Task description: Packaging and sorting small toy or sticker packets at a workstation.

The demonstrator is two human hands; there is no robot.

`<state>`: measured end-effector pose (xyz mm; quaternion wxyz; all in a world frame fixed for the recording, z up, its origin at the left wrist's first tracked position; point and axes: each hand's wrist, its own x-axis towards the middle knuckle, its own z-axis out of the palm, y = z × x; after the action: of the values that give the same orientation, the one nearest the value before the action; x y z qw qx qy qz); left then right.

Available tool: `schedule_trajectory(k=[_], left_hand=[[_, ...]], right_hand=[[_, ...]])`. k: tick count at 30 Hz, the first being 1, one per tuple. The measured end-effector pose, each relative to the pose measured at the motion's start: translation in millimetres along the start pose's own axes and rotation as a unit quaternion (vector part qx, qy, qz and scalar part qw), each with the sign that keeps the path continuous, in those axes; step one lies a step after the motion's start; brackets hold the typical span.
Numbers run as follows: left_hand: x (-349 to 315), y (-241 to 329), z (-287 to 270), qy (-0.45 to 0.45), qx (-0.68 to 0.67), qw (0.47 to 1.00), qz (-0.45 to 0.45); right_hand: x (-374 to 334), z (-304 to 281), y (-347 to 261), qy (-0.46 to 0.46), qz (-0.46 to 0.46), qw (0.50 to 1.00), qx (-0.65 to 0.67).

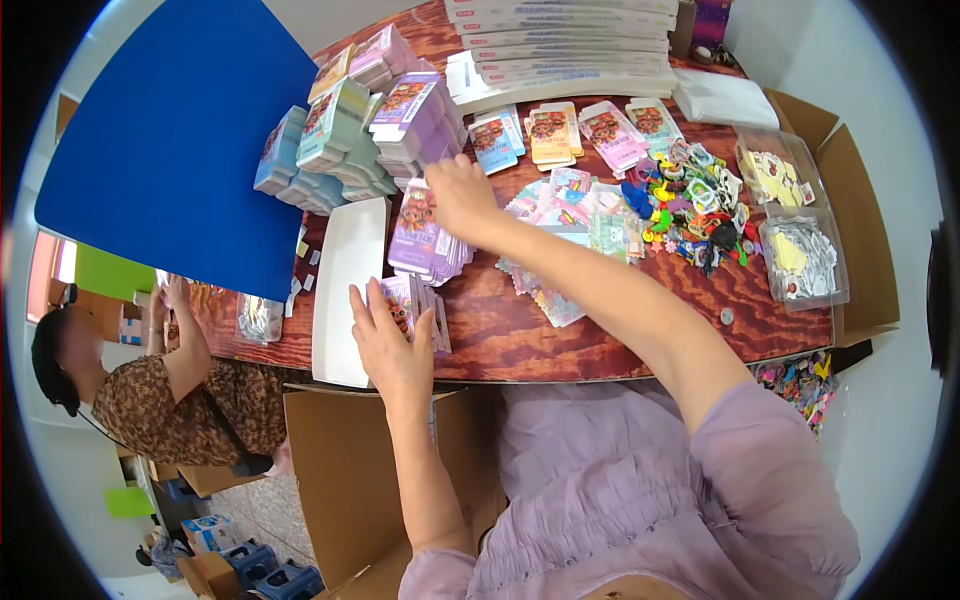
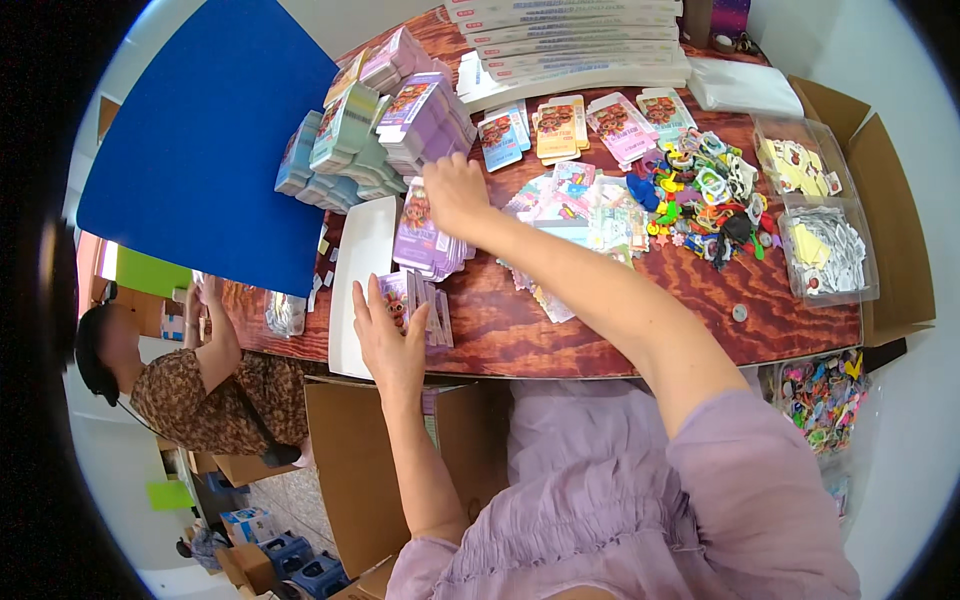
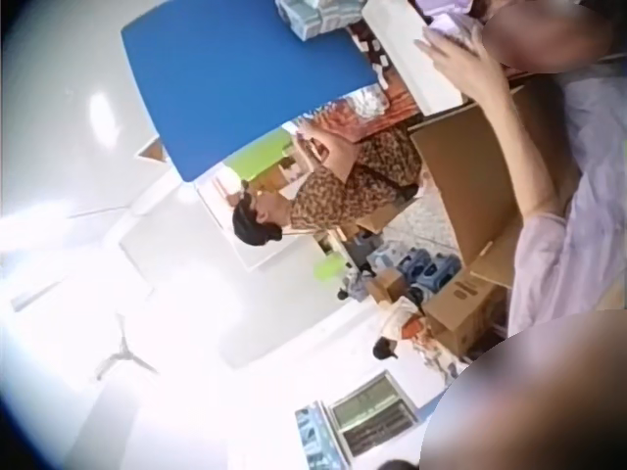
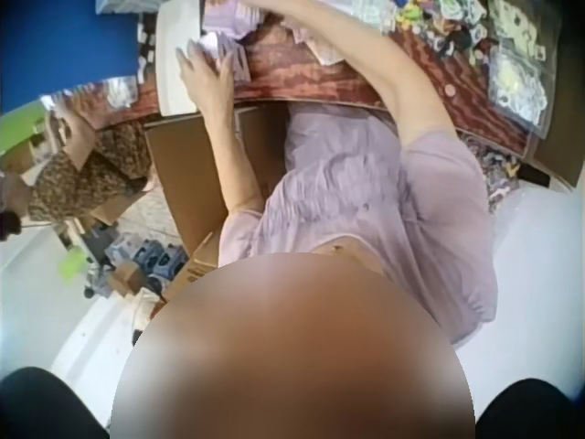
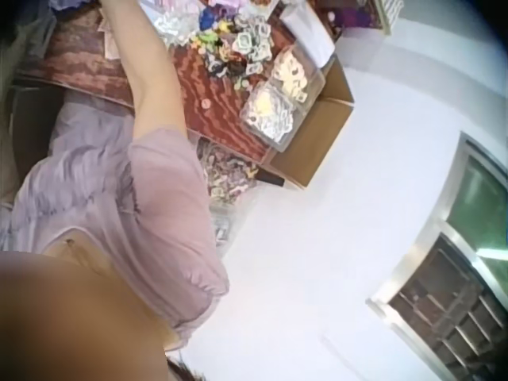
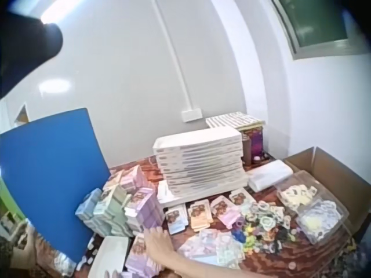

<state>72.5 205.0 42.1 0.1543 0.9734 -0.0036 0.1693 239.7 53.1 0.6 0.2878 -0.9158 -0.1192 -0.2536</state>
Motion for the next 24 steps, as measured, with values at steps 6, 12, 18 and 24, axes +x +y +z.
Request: schedule_trajectory(k=[6,12,18,24], left_hand=[[-7,4,1,0.016,0.023,0.999,0.025],[-18,33,-27,0.099,-0.257,0.960,0.051],[-59,74,1,-0.342,-0.552,0.759,0.039],[-111,108,51,-0.570,-0.658,0.458,-0.179]], right_hand=[[41,-31,28,-0.098,0.202,0.956,0.187],[7,-113,37,-0.130,0.029,0.966,0.220],[-138,-208,12,-0.280,-0.026,0.939,0.198],[-183,-276,18,-0.428,0.149,0.862,0.229]])
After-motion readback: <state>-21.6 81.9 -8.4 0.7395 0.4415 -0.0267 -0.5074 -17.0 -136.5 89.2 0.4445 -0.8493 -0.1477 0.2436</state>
